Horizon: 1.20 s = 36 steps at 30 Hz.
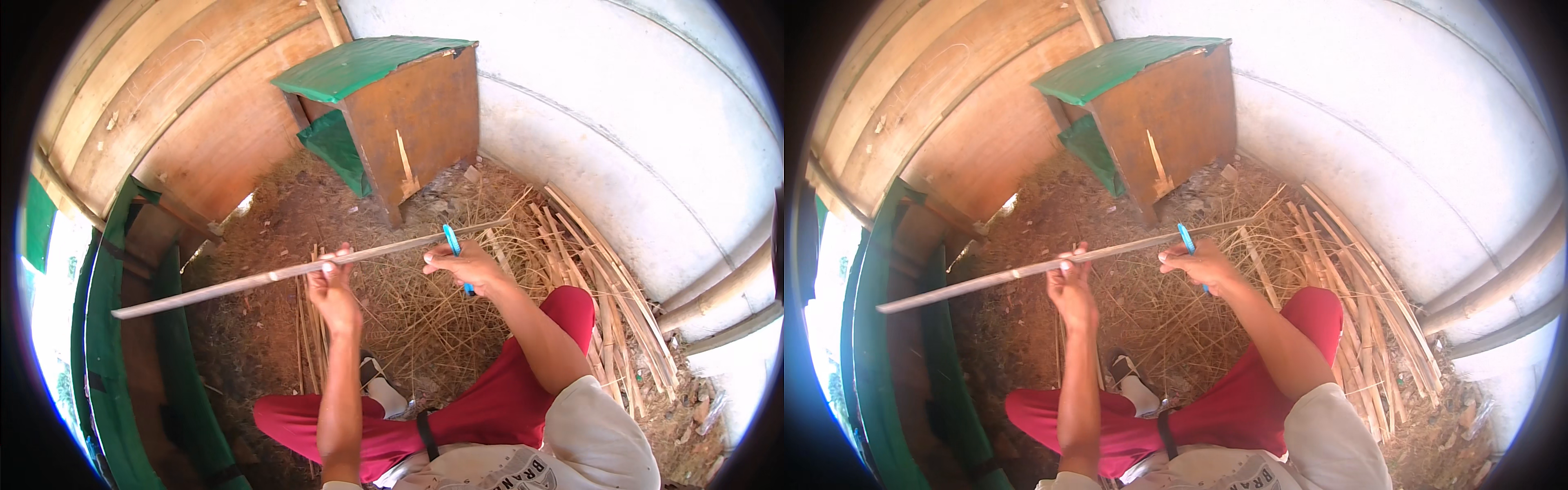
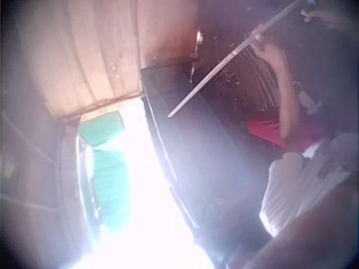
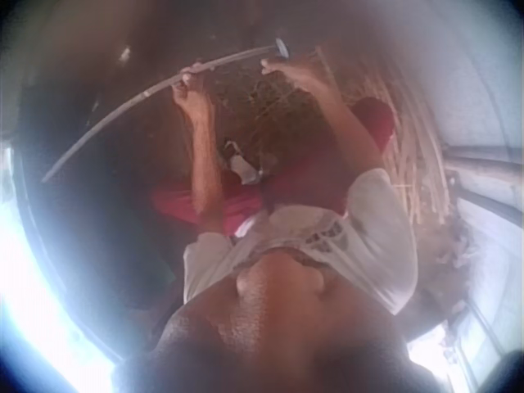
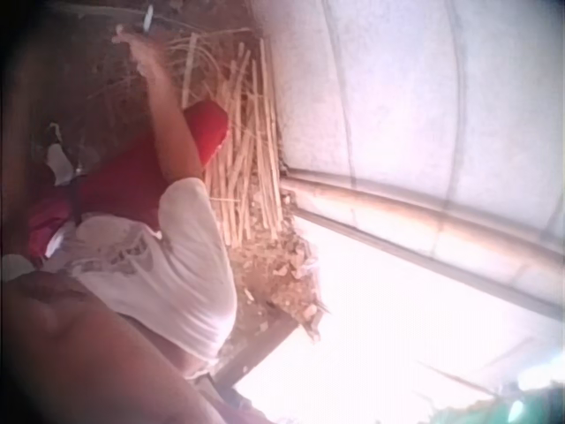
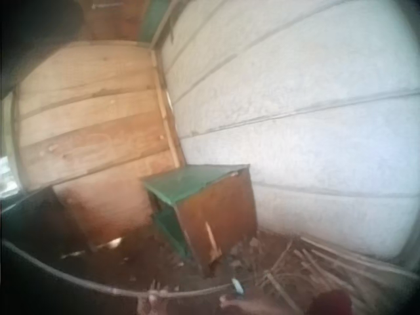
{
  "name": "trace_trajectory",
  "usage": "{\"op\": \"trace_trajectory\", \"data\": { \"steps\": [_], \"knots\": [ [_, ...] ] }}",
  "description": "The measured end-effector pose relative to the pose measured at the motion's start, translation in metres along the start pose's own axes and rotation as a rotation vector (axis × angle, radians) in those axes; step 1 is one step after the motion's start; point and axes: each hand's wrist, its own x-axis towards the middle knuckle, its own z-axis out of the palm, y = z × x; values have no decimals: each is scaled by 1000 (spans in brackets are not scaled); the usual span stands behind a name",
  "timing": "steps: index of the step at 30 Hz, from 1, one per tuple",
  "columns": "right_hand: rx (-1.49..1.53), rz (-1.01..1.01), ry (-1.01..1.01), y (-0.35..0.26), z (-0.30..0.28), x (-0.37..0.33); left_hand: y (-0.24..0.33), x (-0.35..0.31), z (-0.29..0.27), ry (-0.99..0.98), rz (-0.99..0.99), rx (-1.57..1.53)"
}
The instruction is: The person sits on the ground and uses a knife to shave thin strips from a long bamboo stick. They repeatedly scrape the blade along the stick to remove thin layers, creating a pile of shavings on the ground.
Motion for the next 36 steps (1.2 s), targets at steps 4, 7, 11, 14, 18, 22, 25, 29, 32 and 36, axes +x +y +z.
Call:
{"op": "trace_trajectory", "data": {
  "steps": [4,7,11,14,18,22,25,29,32,36],
  "knots": [
    [57,-128,125,-4,-9,1,51,29,-10,-179,233,215],
    [112,-151,229,-3,-21,9,91,43,-2,-201,369,538],
    [130,-175,278,-7,-25,10,116,59,2,-90,544,851],
    [93,-249,307,-2,-20,13,122,67,-9,-147,461,930],
    [10,-334,304,2,-19,14,126,41,-12,-346,445,1006],
    [-151,-383,299,2,-8,-1,118,-1,-28,-512,33,855],
    [-300,-422,241,6,10,-12,115,-34,-41,-549,-182,830],
    [-121,-340,98,12,28,-19,106,-68,-43,-525,-123,829],
    [122,-242,-31,14,34,-20,94,-95,-45,-497,-186,894],
    [271,-116,-128,30,45,-19,71,-123,-62,-510,-206,870]
  ]
}}
